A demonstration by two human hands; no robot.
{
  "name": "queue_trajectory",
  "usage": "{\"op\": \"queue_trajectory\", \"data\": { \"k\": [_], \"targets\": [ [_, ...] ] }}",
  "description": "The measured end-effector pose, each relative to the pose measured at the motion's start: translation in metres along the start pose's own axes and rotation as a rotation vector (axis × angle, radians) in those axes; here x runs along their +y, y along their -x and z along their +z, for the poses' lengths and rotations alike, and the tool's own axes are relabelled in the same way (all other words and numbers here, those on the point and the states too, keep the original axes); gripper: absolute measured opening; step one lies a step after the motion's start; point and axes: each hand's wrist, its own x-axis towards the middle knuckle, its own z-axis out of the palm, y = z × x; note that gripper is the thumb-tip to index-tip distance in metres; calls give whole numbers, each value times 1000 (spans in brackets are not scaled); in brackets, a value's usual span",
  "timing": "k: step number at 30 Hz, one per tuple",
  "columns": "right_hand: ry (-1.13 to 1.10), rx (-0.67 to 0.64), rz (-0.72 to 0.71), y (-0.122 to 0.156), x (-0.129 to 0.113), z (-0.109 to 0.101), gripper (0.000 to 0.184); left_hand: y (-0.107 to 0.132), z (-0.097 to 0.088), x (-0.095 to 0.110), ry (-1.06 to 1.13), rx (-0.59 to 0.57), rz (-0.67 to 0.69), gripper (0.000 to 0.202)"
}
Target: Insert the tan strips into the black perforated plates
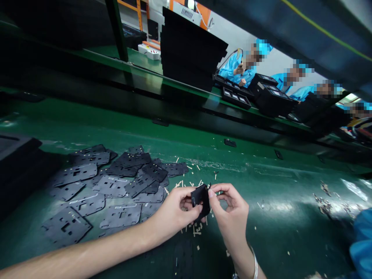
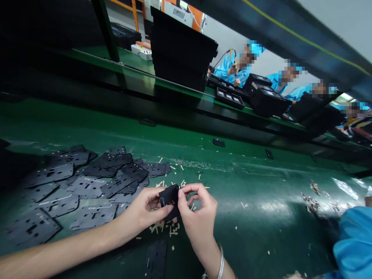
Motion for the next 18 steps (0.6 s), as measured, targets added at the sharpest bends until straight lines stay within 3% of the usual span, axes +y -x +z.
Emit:
{"op": "queue_trajectory", "data": {
  "k": [7, 18],
  "targets": [
    [-173, -119, 101, -7, 4, -6, 5, 1, -1, 8, -114, -31, -30, 3],
    [-288, -150, 168, -9, 6, -10, 6, 2, -1, 12, -59, -58, -83, 2]
  ]
}}
